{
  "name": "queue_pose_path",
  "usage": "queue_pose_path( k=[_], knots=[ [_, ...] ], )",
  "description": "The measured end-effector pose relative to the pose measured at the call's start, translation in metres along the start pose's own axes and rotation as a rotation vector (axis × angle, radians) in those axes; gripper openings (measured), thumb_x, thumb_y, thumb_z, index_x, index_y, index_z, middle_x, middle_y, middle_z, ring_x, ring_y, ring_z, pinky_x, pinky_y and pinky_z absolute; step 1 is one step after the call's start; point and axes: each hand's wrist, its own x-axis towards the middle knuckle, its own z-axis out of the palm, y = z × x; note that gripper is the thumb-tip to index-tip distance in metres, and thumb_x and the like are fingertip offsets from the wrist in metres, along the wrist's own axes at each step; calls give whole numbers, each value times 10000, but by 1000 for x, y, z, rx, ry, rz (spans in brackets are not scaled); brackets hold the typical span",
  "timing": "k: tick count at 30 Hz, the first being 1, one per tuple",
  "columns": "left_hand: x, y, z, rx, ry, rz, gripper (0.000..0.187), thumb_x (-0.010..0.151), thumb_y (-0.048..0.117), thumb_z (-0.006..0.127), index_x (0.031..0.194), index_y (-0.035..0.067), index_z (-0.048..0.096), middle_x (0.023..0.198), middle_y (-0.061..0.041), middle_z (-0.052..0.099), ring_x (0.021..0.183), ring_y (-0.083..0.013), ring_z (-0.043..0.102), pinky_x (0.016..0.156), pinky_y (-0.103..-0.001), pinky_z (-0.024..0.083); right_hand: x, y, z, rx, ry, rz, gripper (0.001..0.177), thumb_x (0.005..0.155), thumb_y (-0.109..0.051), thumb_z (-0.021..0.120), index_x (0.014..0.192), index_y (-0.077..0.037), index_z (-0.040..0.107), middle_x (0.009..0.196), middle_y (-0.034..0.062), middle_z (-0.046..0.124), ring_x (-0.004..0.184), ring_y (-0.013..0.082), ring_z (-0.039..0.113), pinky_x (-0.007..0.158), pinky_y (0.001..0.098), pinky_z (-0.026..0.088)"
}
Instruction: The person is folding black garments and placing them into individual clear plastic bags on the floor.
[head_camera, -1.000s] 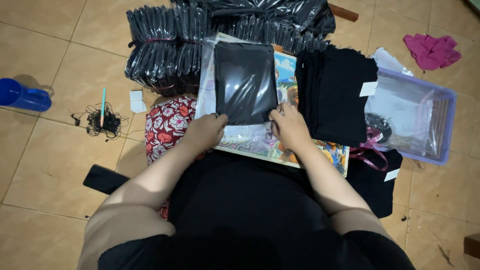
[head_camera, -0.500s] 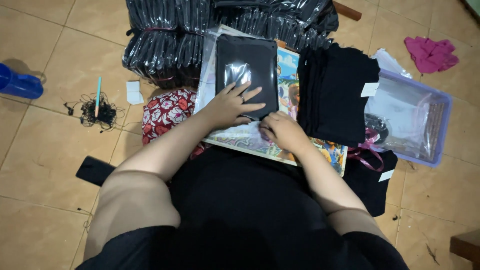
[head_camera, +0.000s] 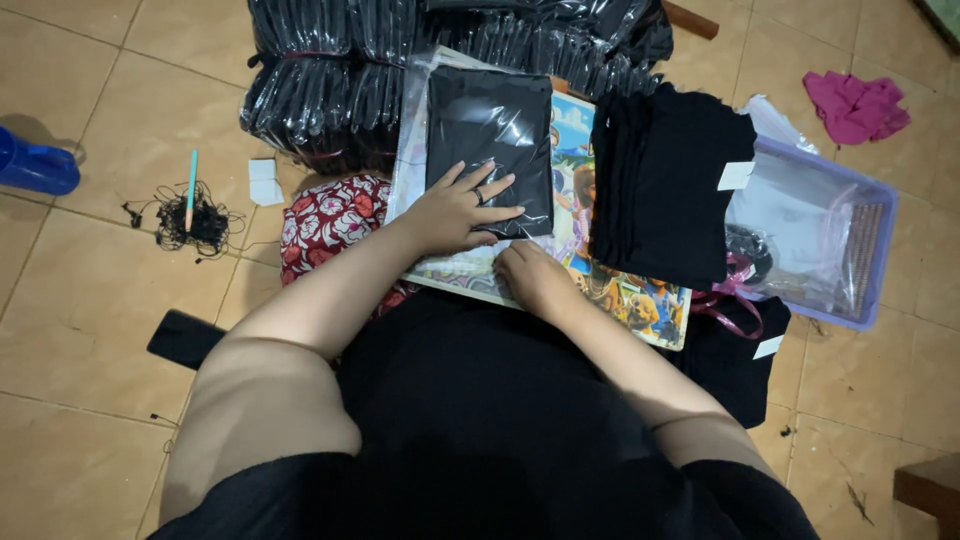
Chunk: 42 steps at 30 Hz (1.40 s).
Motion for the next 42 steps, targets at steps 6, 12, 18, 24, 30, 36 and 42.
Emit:
queue_pose_path(
  k=[6,12,18,24,30,36,42],
  knots=[
    [1,-2,-4,-24,-19,8,555,939,650,517,1474,509,478,1656,49,341,1535,-301,267,1220,-588,214,-10,-22,-74,101,-254,-87,151,954,-241,630,1015,-103,637,1009,128,652,1043,362,653,821,487,561],
    [-2,-3,-1,-40,-57,22,573,936,641,533,1487,500,463,1665,40,323,1541,-309,247,1223,-599,200,-120,9,-169,618,-388,168,178,986,-212,604,908,-71,679,788,118,669,814,312,659,721,475,566],
    [-7,2,-7,-30,-72,37,587,936,613,567,1498,498,446,1673,36,304,1543,-317,235,1224,-593,191,-278,74,-178,551,-712,879,237,846,-258,741,963,-56,781,838,116,753,844,292,659,748,394,553],
    [-29,-1,-36,-91,-35,13,483,967,474,584,1442,480,493,1547,35,446,1444,-298,378,1178,-606,256,-218,60,-174,-321,-698,1046,386,890,-575,609,1043,-274,796,930,-10,832,980,251,774,837,396,598],
    [-99,-12,-65,-16,-44,-22,363,820,372,663,1182,382,690,1257,84,645,1216,-215,585,1075,-471,414,-108,10,-114,-390,111,78,81,996,-333,617,1031,-266,648,923,-44,685,876,180,711,696,304,578],
    [-124,-9,-45,31,187,97,186,953,329,584,1125,351,654,1176,38,668,1015,-241,661,907,-429,530,-56,42,-41,-361,310,-147,189,942,-267,671,1131,-274,680,1060,-21,657,944,191,687,701,282,587],
    [-124,-15,-16,42,412,210,182,1051,387,539,1035,273,680,1094,27,711,1016,-221,683,869,-366,534,-43,43,-40,-175,388,-277,54,956,-217,696,963,-200,747,1102,36,710,990,276,698,832,389,580]
  ],
)
